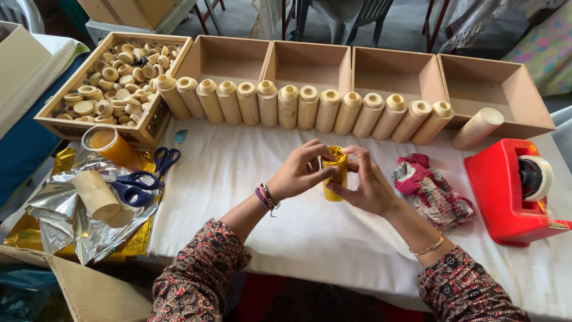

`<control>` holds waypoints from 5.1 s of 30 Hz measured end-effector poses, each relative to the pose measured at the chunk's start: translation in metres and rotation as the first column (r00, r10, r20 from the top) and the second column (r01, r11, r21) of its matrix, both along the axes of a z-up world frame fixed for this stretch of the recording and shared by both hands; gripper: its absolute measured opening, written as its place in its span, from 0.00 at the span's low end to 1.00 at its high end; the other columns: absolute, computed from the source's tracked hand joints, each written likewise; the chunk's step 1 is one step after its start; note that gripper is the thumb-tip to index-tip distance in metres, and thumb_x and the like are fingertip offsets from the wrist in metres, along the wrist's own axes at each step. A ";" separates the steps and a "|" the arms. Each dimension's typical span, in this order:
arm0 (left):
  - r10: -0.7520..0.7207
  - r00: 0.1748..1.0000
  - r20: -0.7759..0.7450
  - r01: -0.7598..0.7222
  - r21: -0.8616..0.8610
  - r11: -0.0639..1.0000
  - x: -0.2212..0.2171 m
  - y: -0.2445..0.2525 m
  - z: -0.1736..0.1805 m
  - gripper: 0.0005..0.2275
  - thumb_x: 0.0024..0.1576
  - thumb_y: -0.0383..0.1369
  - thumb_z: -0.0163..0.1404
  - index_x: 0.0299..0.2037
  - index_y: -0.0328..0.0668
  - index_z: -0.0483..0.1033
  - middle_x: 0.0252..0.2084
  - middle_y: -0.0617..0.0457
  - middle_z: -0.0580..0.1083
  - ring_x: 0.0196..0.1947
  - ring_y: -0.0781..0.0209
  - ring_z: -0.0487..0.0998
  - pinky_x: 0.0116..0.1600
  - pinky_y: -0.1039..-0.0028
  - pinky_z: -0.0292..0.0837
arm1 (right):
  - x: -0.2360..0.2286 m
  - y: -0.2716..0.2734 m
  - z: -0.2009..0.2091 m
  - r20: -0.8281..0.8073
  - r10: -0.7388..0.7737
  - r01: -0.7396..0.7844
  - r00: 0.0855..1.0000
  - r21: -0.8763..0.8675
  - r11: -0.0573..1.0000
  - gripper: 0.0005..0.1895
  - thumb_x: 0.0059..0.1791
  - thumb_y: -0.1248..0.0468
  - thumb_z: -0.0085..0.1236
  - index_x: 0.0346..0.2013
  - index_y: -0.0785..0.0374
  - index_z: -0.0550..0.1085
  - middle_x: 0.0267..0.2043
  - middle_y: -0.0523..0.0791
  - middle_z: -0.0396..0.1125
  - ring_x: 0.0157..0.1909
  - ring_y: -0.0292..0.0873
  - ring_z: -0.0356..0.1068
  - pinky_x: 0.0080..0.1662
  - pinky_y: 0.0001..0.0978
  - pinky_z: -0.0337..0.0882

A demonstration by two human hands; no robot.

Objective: Wrapping wooden cylinders with foil and paper.

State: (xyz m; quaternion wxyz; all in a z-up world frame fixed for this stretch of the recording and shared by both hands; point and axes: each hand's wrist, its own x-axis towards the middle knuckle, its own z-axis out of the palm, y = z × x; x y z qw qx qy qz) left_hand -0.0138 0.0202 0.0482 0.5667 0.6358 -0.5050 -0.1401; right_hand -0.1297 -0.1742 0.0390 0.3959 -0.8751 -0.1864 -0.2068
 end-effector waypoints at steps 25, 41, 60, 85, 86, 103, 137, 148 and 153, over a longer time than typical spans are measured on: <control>0.217 0.854 0.472 -0.231 -0.029 0.973 -0.010 0.005 0.024 0.07 0.52 0.32 0.64 0.38 0.44 0.83 0.38 0.58 0.79 0.44 0.54 0.74 0.54 0.64 0.68 | -0.002 0.005 0.015 -0.079 -0.060 0.051 0.995 -0.107 0.993 0.31 0.46 0.57 0.68 0.56 0.63 0.62 0.49 0.54 0.74 0.50 0.51 0.79 0.48 0.40 0.79; 0.216 0.829 0.515 -0.217 -0.059 0.974 -0.012 0.015 0.026 0.06 0.54 0.36 0.61 0.39 0.49 0.83 0.39 0.59 0.79 0.50 0.57 0.73 0.58 0.64 0.55 | -0.001 0.013 0.013 0.055 -0.063 0.070 0.996 -0.129 0.989 0.29 0.44 0.61 0.70 0.52 0.65 0.65 0.46 0.52 0.75 0.49 0.49 0.79 0.50 0.38 0.78; 0.635 0.223 0.739 -0.733 0.557 -0.391 0.436 0.334 -0.092 0.18 0.62 0.40 0.52 0.58 0.40 0.77 0.61 0.41 0.74 0.60 0.45 0.75 0.56 0.55 0.74 | -0.003 0.005 -0.005 0.171 -0.067 0.081 0.983 -0.076 0.994 0.51 0.40 0.60 0.73 0.69 0.64 0.51 0.51 0.59 0.72 0.52 0.56 0.77 0.54 0.46 0.77; 0.019 0.951 0.308 -0.056 0.110 0.992 -0.004 0.017 0.083 0.12 0.49 0.33 0.65 0.42 0.42 0.81 0.39 0.54 0.82 0.38 0.62 0.83 0.46 0.72 0.78 | -0.007 -0.001 0.000 0.189 -0.045 0.060 0.981 -0.071 0.996 0.50 0.44 0.55 0.73 0.70 0.61 0.51 0.53 0.58 0.73 0.55 0.58 0.76 0.54 0.47 0.76; 0.031 0.951 0.307 -0.068 0.113 0.991 -0.004 0.018 0.084 0.11 0.50 0.33 0.65 0.41 0.43 0.82 0.39 0.55 0.82 0.38 0.63 0.83 0.45 0.73 0.77 | -0.007 -0.002 -0.001 0.177 -0.075 0.095 0.981 -0.107 0.990 0.49 0.43 0.54 0.73 0.69 0.62 0.53 0.52 0.58 0.72 0.53 0.58 0.76 0.52 0.47 0.76; 0.051 0.863 0.502 -0.107 0.083 0.991 -0.016 0.022 0.089 0.05 0.53 0.33 0.60 0.35 0.43 0.82 0.38 0.53 0.78 0.42 0.54 0.78 0.48 0.65 0.74 | -0.004 0.006 0.009 0.292 0.043 0.027 0.956 -0.230 0.973 0.43 0.46 0.57 0.71 0.69 0.62 0.57 0.48 0.51 0.74 0.50 0.57 0.75 0.56 0.48 0.73; -0.257 0.855 -0.450 0.286 -0.004 0.958 0.000 -0.014 0.028 0.21 0.63 0.46 0.46 0.61 0.43 0.70 0.54 0.56 0.76 0.56 0.68 0.75 0.60 0.69 0.71 | -0.002 -0.006 -0.007 0.186 -0.047 0.034 0.981 0.070 0.997 0.55 0.44 0.63 0.73 0.75 0.61 0.45 0.57 0.55 0.72 0.58 0.52 0.76 0.59 0.44 0.75; -0.259 0.745 -0.614 0.303 -0.034 0.952 0.001 -0.020 0.006 0.24 0.67 0.47 0.43 0.65 0.36 0.69 0.60 0.48 0.73 0.61 0.59 0.72 0.66 0.64 0.67 | -0.003 -0.007 -0.009 0.169 -0.050 0.040 0.984 0.064 0.997 0.55 0.43 0.63 0.74 0.75 0.60 0.46 0.58 0.56 0.72 0.59 0.53 0.76 0.60 0.44 0.74; -0.280 0.844 -0.457 0.251 -0.124 0.960 0.000 -0.022 0.005 0.29 0.63 0.50 0.47 0.71 0.46 0.58 0.66 0.54 0.68 0.68 0.64 0.65 0.72 0.66 0.58 | 0.003 -0.015 -0.013 0.051 0.017 -0.035 0.999 0.388 0.921 0.57 0.47 0.65 0.69 0.78 0.60 0.38 0.59 0.54 0.71 0.62 0.47 0.73 0.64 0.43 0.71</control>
